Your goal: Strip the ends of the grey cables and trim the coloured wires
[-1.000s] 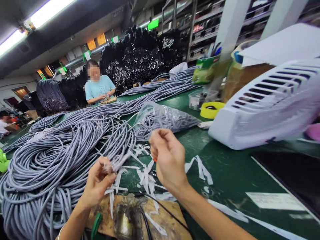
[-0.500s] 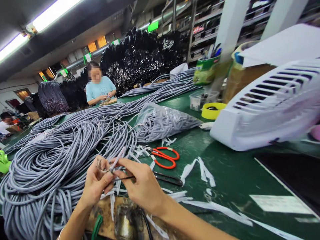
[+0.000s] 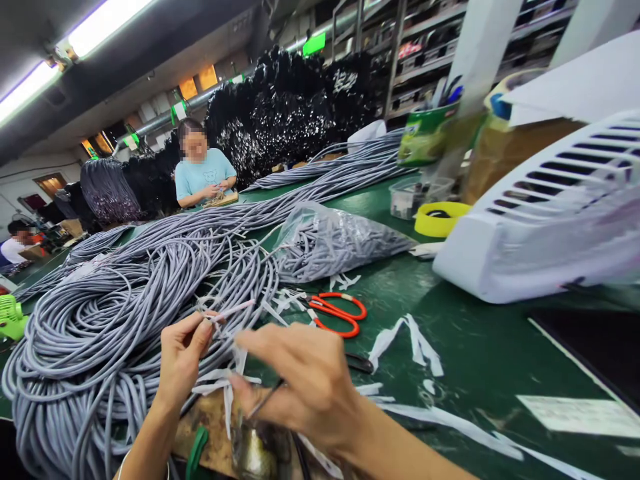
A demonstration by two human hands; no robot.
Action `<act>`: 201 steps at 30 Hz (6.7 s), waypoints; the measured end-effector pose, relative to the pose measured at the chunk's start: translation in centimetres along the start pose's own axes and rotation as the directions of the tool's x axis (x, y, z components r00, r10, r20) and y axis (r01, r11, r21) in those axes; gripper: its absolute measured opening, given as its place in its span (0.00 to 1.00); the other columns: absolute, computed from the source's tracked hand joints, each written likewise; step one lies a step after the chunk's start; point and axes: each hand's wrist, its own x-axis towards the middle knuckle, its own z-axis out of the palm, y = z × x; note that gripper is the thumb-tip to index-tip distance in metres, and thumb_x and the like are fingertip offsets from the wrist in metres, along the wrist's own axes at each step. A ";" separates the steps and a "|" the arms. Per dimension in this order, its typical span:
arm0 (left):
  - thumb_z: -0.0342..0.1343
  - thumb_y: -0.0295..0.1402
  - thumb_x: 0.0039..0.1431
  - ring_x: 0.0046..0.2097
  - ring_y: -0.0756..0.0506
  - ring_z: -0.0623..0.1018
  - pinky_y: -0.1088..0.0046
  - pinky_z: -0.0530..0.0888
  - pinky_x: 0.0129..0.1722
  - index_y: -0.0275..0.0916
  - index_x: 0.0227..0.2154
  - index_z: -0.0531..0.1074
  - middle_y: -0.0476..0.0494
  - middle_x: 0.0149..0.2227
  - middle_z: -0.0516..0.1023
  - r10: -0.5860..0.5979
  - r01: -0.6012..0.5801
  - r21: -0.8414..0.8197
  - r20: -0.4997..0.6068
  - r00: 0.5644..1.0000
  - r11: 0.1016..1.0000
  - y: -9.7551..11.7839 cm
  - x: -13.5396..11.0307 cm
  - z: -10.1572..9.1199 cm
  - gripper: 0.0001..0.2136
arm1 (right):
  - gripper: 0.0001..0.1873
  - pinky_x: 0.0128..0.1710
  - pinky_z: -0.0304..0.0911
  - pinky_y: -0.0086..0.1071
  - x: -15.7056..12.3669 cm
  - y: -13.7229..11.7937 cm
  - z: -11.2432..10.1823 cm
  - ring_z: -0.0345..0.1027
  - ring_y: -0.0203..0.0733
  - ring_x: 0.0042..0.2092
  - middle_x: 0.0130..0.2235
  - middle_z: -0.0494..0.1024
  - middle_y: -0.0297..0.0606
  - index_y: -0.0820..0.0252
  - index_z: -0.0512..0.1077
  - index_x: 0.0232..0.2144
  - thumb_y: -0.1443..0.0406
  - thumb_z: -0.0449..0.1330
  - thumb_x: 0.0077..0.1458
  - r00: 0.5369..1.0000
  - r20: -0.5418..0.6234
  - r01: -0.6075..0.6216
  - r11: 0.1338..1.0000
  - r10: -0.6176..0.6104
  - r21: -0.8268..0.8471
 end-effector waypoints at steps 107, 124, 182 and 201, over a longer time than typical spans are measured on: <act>0.59 0.46 0.45 0.14 0.59 0.50 0.82 0.49 0.13 0.31 0.18 0.75 0.55 0.11 0.54 -0.072 0.124 -0.307 0.176 0.982 0.944 0.1 -0.2 -0.1 0.19 | 0.10 0.17 0.60 0.23 0.9 2.0 0.6 0.64 0.32 0.19 0.19 0.73 0.34 0.61 0.71 0.22 0.61 0.57 0.50 0.787 0.173 -0.588 0.635 0.592 0.501; 0.49 0.32 0.56 0.20 0.52 0.66 0.77 0.60 0.20 0.35 0.26 0.77 0.47 0.18 0.72 0.359 -0.400 0.226 0.203 0.911 0.888 0.2 -0.5 0.2 0.13 | 0.14 0.17 0.50 0.23 0.4 0.0 0.7 0.51 0.29 0.18 0.17 0.59 0.28 0.60 0.62 0.18 0.68 0.49 0.55 0.912 0.224 -0.407 0.827 0.344 0.387; 0.46 0.42 0.59 0.17 0.55 0.58 0.79 0.56 0.16 0.32 0.22 0.73 0.52 0.14 0.60 0.145 -0.141 -0.053 0.078 0.986 0.989 -0.4 -0.7 0.2 0.20 | 0.27 0.14 0.34 0.24 0.2 1.5 2.1 0.40 0.24 0.15 0.12 0.56 0.24 0.63 0.65 0.15 0.43 0.61 0.35 0.351 0.830 -0.915 -0.030 0.434 0.403; 0.50 0.31 0.57 0.21 0.51 0.72 0.78 0.67 0.22 0.34 0.25 0.76 0.46 0.20 0.76 0.452 -0.469 0.347 0.132 0.882 0.812 0.2 -0.4 -0.2 0.11 | 0.16 0.19 0.55 0.24 0.8 2.0 0.6 0.59 0.31 0.19 0.17 0.67 0.32 0.60 0.67 0.17 0.66 0.52 0.55 0.919 0.225 -0.374 0.897 0.324 0.234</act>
